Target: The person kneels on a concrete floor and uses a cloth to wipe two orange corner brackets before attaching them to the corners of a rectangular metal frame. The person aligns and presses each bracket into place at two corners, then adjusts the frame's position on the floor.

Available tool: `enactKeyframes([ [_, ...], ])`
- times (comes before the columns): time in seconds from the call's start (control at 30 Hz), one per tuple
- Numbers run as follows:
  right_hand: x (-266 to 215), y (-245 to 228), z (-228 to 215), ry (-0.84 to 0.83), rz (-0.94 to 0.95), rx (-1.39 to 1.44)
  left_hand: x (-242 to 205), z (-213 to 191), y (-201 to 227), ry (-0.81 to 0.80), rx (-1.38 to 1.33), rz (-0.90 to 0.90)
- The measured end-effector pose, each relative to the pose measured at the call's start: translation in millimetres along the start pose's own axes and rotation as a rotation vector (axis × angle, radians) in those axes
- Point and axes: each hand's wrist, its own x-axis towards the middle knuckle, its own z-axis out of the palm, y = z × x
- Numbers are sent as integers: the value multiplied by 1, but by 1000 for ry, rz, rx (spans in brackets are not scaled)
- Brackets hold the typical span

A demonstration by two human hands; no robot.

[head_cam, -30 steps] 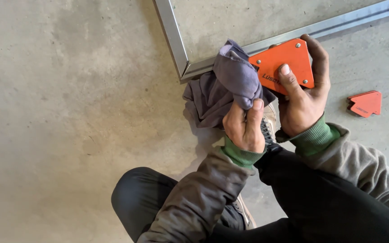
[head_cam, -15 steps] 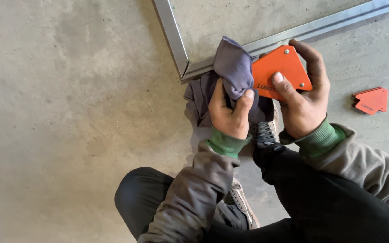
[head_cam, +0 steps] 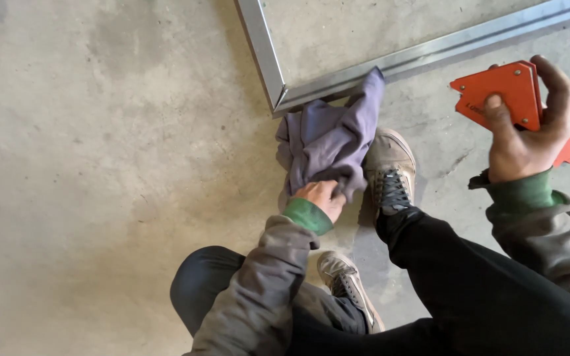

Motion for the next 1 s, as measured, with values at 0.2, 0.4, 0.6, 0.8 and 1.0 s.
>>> enactKeyframes([
  [0.2, -19, 14, -4, -15, 486, 482, -3, 17, -5, -306, 321, 180],
  [0.4, -23, 13, 13, -76, 597, 570, 35, 11, -15, 223, 60, 108],
  [0.6, -32, 11, 61, -120, 667, 536, 52, 13, -33, 769, 190, 173],
  [0.8, -49, 7, 93, -151, 781, 618, 12, -16, 20, 927, -494, 469],
  [1.0, -58, 16, 106, -149, 862, 698, 6, 20, 53, 1037, -753, 416],
])
